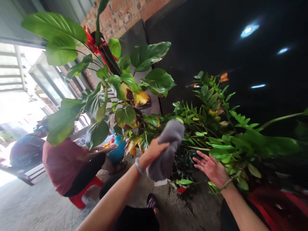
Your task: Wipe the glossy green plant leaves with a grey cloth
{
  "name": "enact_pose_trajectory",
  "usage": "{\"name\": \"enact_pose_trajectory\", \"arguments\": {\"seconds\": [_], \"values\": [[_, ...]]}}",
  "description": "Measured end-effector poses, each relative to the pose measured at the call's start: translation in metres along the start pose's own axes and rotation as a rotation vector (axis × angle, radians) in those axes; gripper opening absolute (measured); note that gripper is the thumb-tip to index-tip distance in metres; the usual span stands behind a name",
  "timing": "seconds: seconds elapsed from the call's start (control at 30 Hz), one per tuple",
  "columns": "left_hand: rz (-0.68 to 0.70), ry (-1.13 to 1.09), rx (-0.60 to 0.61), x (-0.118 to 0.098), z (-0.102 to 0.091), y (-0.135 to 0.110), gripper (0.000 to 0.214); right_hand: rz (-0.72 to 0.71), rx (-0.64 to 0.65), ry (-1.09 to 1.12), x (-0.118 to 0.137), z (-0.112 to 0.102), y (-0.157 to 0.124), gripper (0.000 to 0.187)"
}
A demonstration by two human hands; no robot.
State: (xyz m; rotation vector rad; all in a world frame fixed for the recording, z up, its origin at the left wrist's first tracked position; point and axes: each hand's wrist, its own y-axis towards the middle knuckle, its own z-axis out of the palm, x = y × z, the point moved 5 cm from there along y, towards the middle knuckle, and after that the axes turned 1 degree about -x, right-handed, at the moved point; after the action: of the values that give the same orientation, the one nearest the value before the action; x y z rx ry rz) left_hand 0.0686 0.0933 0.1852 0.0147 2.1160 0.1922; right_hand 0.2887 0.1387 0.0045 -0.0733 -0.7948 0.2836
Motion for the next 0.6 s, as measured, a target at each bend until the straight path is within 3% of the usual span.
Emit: {"name": "enact_pose_trajectory", "arguments": {"seconds": [0.1, 0.17, 0.23, 0.33, 0.4, 0.43, 0.5, 0.6], "values": [[0.027, 0.264, 0.435, 0.031, 0.031, -0.035, 0.018, 0.024, 0.001, -0.001, -0.003, -0.012, 0.007, 0.027], [0.039, 0.282, 0.587, 0.035, 0.027, -0.050, 0.028, 0.036, 0.007, 0.023, -0.005, -0.022, 0.011, 0.026], [0.066, 0.175, 0.499, 0.023, 0.003, -0.044, 0.031, 0.019, 0.019, 0.046, -0.006, -0.028, 0.014, 0.028], [0.069, 0.010, 0.066, 0.011, -0.044, -0.015, 0.032, -0.016, 0.014, 0.028, -0.005, -0.027, 0.013, 0.028], [0.006, -0.017, -0.193, 0.021, -0.058, -0.006, 0.038, -0.018, 0.000, 0.007, -0.006, -0.022, 0.010, 0.027], [-0.031, -0.004, -0.236, 0.030, -0.055, -0.007, 0.038, -0.016, -0.008, 0.002, -0.006, -0.020, 0.008, 0.027], [-0.082, 0.047, -0.113, 0.051, -0.036, -0.019, 0.030, -0.013, -0.009, -0.004, -0.006, -0.016, 0.005, 0.028], [-0.098, 0.008, 0.257, 0.071, -0.010, -0.050, 0.023, -0.013, 0.003, -0.013, -0.004, -0.016, 0.003, 0.028]]}}
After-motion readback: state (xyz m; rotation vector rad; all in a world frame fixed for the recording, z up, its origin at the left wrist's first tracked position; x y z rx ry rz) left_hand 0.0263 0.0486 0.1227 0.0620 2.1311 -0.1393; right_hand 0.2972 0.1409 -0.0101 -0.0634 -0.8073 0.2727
